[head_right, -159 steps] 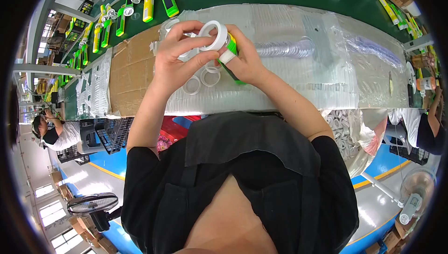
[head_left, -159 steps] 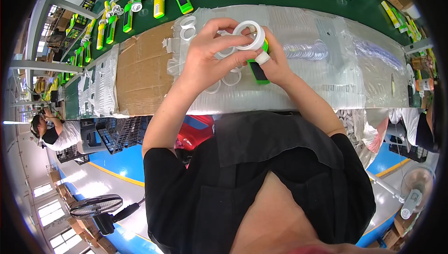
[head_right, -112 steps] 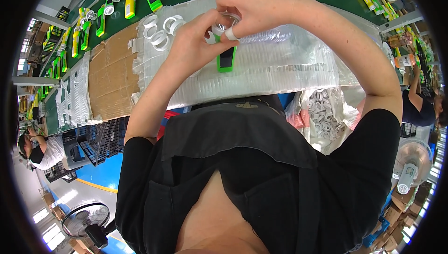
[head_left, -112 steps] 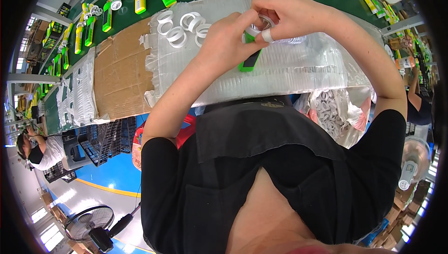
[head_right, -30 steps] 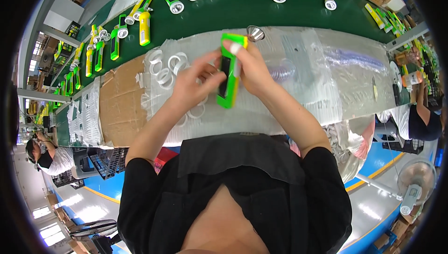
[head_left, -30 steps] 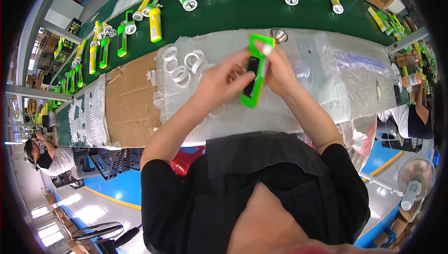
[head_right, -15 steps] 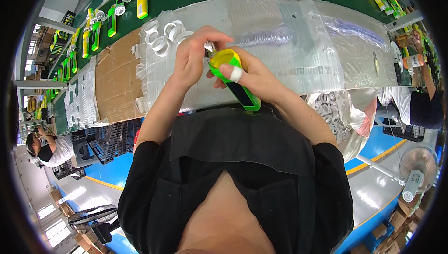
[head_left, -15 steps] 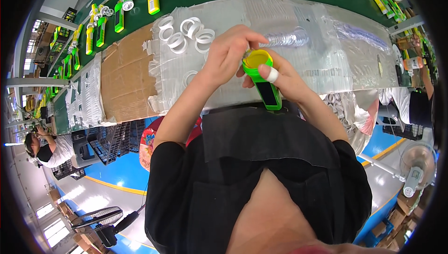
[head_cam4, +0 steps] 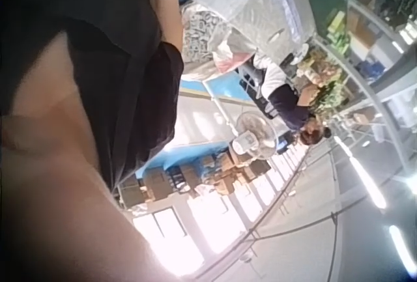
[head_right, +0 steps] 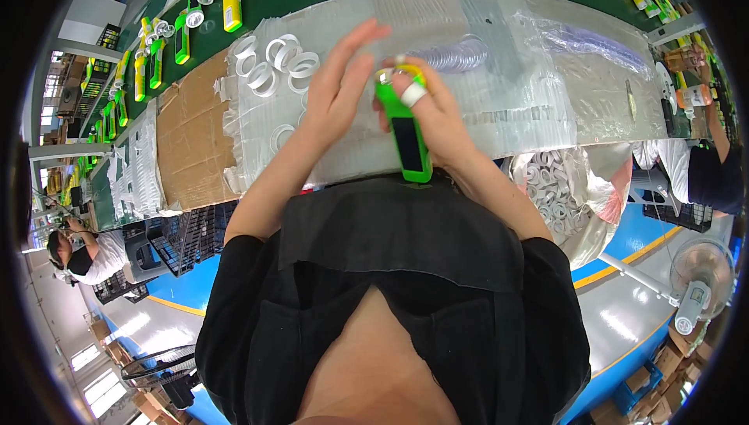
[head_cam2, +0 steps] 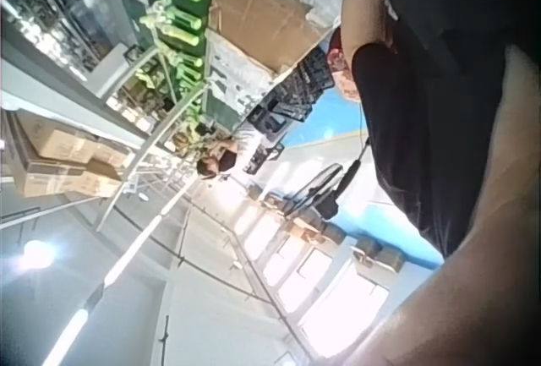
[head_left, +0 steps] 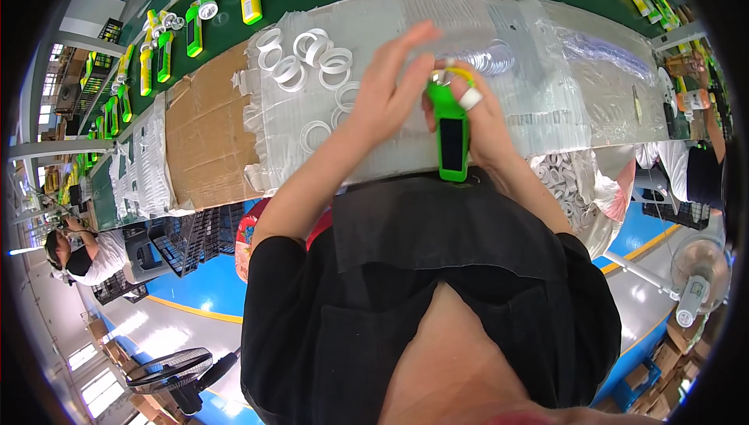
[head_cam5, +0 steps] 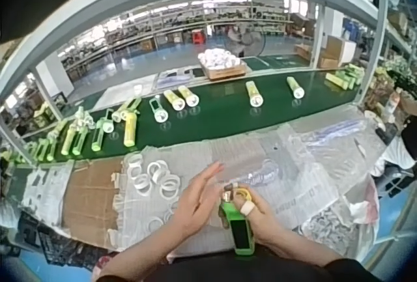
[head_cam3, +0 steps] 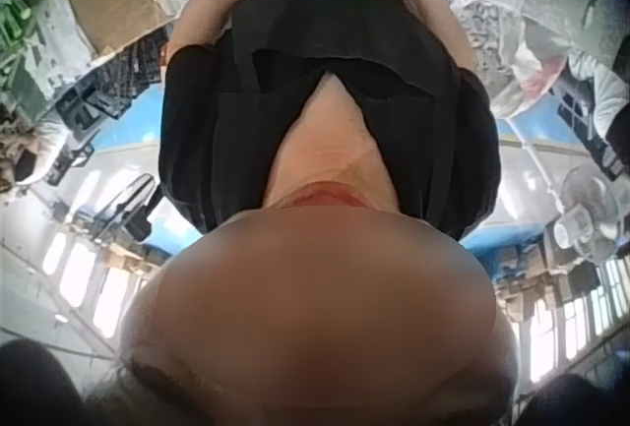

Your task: Assemble handheld flashlights by attaching plastic rings and reflectors to the flashlight housings.

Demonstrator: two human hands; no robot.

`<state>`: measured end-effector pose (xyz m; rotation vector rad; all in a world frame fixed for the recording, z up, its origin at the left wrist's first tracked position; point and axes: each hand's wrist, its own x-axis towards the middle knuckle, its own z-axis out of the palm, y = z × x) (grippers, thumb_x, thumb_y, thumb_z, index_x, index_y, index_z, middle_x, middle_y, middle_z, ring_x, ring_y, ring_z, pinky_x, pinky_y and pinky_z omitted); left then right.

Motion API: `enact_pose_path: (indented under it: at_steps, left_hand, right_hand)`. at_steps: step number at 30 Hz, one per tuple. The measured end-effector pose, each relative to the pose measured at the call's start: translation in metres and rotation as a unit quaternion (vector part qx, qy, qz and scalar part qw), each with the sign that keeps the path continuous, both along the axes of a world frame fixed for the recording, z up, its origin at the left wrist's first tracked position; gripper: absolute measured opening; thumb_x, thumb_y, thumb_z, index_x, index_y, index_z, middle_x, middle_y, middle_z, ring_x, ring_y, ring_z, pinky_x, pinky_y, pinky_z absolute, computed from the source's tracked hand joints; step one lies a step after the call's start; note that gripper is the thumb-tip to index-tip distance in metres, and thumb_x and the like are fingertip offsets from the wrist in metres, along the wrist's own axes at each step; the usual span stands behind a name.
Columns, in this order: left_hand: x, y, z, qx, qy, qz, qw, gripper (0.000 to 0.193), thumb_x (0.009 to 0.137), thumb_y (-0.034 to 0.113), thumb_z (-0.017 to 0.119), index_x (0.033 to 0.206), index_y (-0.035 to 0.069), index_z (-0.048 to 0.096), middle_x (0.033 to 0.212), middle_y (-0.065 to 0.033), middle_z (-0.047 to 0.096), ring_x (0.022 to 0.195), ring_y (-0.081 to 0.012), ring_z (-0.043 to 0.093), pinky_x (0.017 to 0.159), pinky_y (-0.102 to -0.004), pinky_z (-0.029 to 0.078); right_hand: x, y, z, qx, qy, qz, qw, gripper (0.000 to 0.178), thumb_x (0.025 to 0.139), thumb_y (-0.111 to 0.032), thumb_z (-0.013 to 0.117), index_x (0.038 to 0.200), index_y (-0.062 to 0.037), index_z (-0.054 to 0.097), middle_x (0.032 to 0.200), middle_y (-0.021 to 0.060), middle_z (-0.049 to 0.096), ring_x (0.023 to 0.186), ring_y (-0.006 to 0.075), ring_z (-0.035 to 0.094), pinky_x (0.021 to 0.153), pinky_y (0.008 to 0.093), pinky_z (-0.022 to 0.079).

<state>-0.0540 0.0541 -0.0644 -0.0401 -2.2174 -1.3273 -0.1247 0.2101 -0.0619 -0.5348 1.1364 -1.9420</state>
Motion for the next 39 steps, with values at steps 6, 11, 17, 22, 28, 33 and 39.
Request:
enact_pose_path:
  at_steps: [6, 11, 17, 22, 28, 33, 39]
  left_hand:
    - [-0.025, -0.028, -0.036, -0.306, -0.115, 0.08, 0.942, 0.053, 0.082, 0.025, 0.071, 0.127, 0.003, 0.054, 0.115, -0.0189, 0.061, 0.111, -0.0363, 0.056, 0.095, -0.043, 0.045]
    - [-0.022, -0.037, -0.027, -0.163, -0.123, 0.049, 0.978, 0.049, 0.081, 0.026, 0.073, 0.123, 0.005, 0.06, 0.111, -0.0151, 0.059, 0.102, -0.0301, 0.057, 0.088, -0.0399, 0.046]
    - [0.017, -0.004, 0.013, -0.132, 0.001, -0.054, 0.99, 0.038, 0.1, 0.023, 0.048, 0.135, 0.009, 0.056, 0.121, -0.0137, 0.051, 0.104, -0.0225, 0.054, 0.083, -0.0325, 0.048]
    - [0.033, 0.003, 0.015, -0.067, -0.012, -0.065, 0.996, 0.041, 0.102, 0.027, 0.041, 0.133, 0.005, 0.056, 0.123, -0.014, 0.051, 0.109, -0.0246, 0.052, 0.09, -0.0342, 0.045]
    - [0.036, 0.006, 0.004, -0.1, 0.042, -0.055, 0.993, 0.037, 0.099, 0.019, 0.042, 0.126, 0.002, 0.06, 0.126, -0.0142, 0.053, 0.113, -0.0295, 0.052, 0.098, -0.0389, 0.04]
    - [0.034, 0.0, -0.002, -0.109, 0.094, -0.025, 0.989, 0.033, 0.095, 0.014, 0.046, 0.122, 0.003, 0.062, 0.129, -0.0149, 0.054, 0.121, -0.033, 0.049, 0.102, -0.0418, 0.036]
    - [0.07, -0.029, 0.012, -0.174, 0.085, 0.139, 0.971, 0.057, 0.08, 0.02, 0.075, 0.13, 0.005, 0.055, 0.133, -0.0165, 0.053, 0.121, -0.036, 0.05, 0.099, -0.0424, 0.043]
  right_hand:
    - [-0.013, 0.012, 0.004, 0.042, 0.037, -0.026, 0.998, 0.047, 0.098, -0.043, 0.051, 0.128, -0.0065, 0.049, 0.087, 0.0127, 0.059, 0.068, 0.0181, 0.058, 0.063, 0.0303, 0.047]
    - [-0.01, 0.012, 0.005, 0.042, 0.043, -0.005, 0.998, 0.048, 0.097, -0.043, 0.053, 0.128, -0.0057, 0.049, 0.087, 0.0123, 0.059, 0.068, 0.0172, 0.057, 0.062, 0.0296, 0.047]
    - [-0.002, 0.007, 0.007, 0.02, 0.041, 0.045, 0.998, 0.047, 0.096, -0.035, 0.059, 0.128, -0.0018, 0.048, 0.088, 0.0109, 0.062, 0.069, 0.0159, 0.058, 0.062, 0.0288, 0.047]
    - [0.003, 0.005, 0.01, 0.044, 0.048, 0.08, 0.995, 0.052, 0.095, -0.037, 0.061, 0.129, -0.0003, 0.047, 0.09, 0.0104, 0.062, 0.073, 0.0155, 0.061, 0.065, 0.0284, 0.05]
    - [0.007, 0.002, 0.005, 0.056, 0.077, 0.135, 0.986, 0.048, 0.096, -0.039, 0.059, 0.124, -0.0019, 0.048, 0.096, 0.0081, 0.059, 0.076, 0.0161, 0.061, 0.066, 0.0287, 0.05]
    - [0.01, -0.007, 0.002, 0.028, 0.049, 0.148, 0.987, 0.043, 0.097, -0.034, 0.057, 0.125, -0.0039, 0.046, 0.1, 0.0082, 0.058, 0.077, 0.0167, 0.061, 0.068, 0.0299, 0.05]
    - [-0.011, -0.041, 0.01, -0.096, 0.168, 0.136, 0.972, 0.038, 0.098, -0.023, 0.055, 0.129, -0.0047, 0.046, 0.092, 0.0081, 0.06, 0.074, 0.0161, 0.06, 0.067, 0.0302, 0.05]
